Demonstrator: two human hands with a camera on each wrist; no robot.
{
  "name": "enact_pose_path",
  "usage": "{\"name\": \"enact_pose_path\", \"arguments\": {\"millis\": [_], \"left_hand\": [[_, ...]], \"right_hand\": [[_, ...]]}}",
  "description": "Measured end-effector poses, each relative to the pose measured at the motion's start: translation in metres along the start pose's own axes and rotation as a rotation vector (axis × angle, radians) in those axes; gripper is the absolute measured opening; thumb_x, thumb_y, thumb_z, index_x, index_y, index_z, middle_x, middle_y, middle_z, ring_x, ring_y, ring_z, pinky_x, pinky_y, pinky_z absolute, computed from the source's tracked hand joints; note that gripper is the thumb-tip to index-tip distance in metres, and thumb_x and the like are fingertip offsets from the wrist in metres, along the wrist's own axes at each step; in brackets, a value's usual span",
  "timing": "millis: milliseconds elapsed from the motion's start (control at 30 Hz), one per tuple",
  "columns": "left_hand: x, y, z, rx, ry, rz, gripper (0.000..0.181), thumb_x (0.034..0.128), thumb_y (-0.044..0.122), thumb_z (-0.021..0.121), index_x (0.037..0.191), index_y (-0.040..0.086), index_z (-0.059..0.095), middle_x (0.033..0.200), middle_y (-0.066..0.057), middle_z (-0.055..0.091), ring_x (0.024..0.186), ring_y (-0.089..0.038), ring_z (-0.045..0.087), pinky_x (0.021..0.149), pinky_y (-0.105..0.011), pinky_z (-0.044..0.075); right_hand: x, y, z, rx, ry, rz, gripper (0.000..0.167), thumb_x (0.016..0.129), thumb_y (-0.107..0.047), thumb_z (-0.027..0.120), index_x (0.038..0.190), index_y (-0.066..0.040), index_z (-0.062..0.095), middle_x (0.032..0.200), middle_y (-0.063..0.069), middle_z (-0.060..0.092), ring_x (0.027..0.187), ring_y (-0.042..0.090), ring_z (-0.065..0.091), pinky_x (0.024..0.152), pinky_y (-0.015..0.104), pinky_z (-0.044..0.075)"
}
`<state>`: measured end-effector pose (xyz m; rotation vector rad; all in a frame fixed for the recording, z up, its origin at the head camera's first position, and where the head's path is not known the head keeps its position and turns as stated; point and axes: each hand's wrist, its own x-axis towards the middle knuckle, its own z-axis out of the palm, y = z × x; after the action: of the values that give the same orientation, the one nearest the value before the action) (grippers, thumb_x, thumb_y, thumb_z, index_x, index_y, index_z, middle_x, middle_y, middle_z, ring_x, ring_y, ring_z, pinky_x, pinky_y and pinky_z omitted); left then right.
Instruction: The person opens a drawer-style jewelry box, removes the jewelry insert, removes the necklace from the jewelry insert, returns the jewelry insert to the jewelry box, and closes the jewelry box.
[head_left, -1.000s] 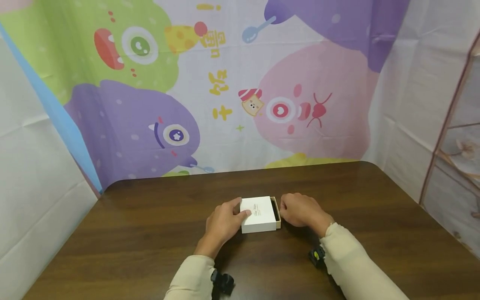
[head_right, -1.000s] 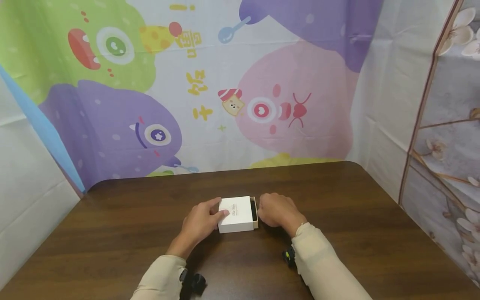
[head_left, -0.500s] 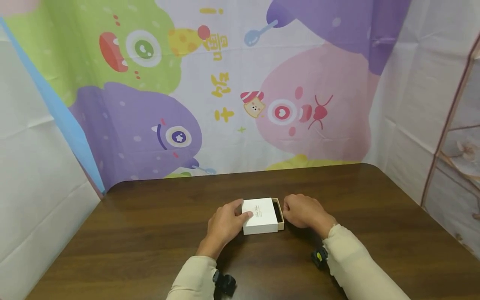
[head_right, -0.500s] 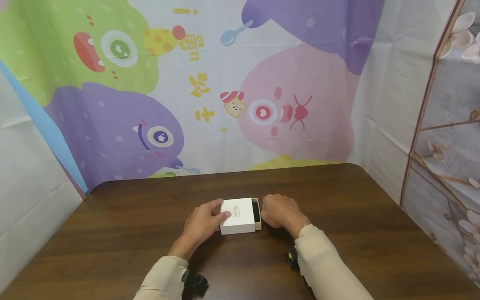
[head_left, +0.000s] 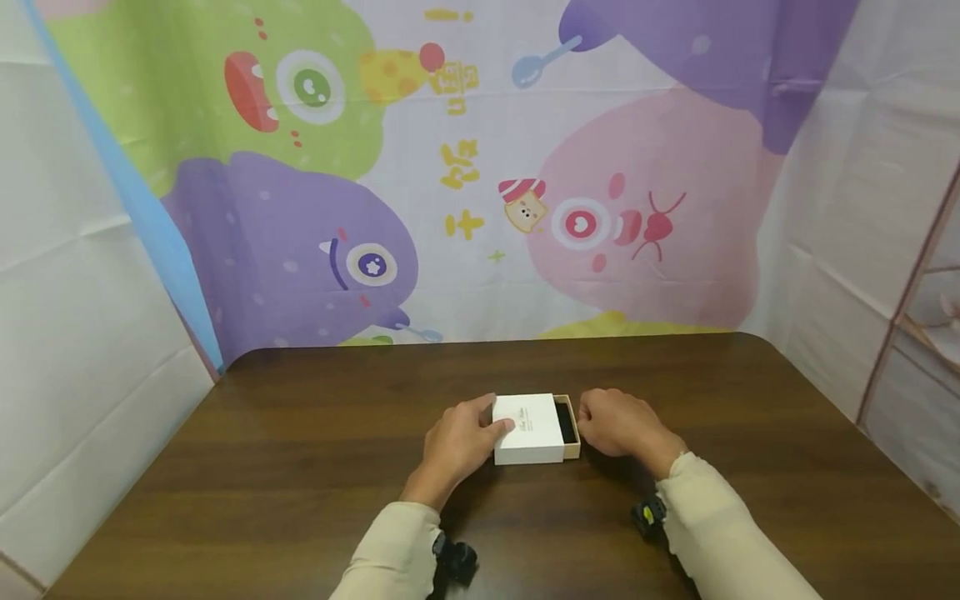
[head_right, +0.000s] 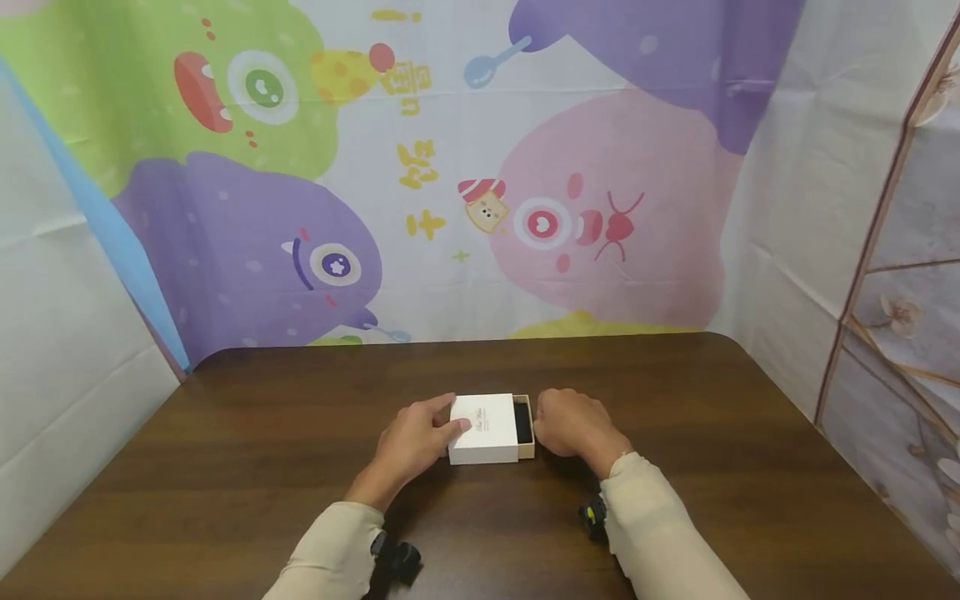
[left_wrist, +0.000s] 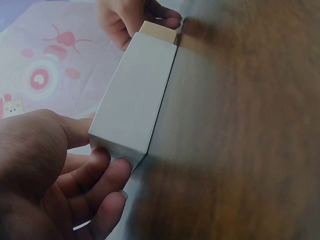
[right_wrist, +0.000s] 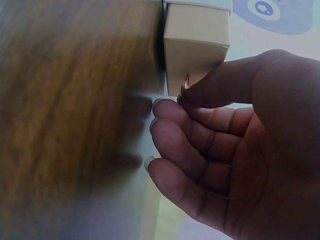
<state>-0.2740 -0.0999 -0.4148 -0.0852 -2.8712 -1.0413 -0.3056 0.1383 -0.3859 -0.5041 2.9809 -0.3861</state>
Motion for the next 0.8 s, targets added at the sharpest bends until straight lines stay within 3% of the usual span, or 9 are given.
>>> {"name": "enact_pose_path", "arguments": {"millis": [367,700,800], "left_hand": [[0.0013,0.0018,0.0005,0.0,-0.005,-0.009,0.06,0.0928,0.042,0.071,0.144,0.016,0.056,0.105,-0.003,0.071,0.089,-0.018,0.062,0.082,-0.049,0.046],[0.001,0.0006,0.0011,-0.001,0.007,-0.002,0.059,0.0927,0.041,0.071,0.144,0.016,0.057,0.107,-0.004,0.072,0.095,-0.021,0.065,0.083,-0.051,0.046],[0.0011,-0.0006,0.0012,-0.004,0.01,0.004,0.059,0.093,0.041,0.071,0.144,0.015,0.056,0.107,-0.004,0.072,0.096,-0.021,0.066,0.084,-0.052,0.046]], "right_hand": [[0.0009,0.0046,0.0001,0.001,0.009,0.001,0.009,0.086,-0.014,0.057,0.078,-0.017,0.06,0.077,-0.003,0.057,0.071,0.016,0.054,0.065,0.04,0.044],[0.0018,0.0047,-0.0015,0.021,0.007,0.006,0.013,0.085,-0.013,0.055,0.074,-0.017,0.059,0.073,-0.003,0.057,0.067,0.016,0.052,0.062,0.038,0.042],[0.003,0.006,-0.0002,0.033,0.008,0.008,0.018,0.085,-0.012,0.053,0.067,-0.016,0.054,0.065,-0.004,0.049,0.06,0.014,0.045,0.058,0.036,0.037]]}}
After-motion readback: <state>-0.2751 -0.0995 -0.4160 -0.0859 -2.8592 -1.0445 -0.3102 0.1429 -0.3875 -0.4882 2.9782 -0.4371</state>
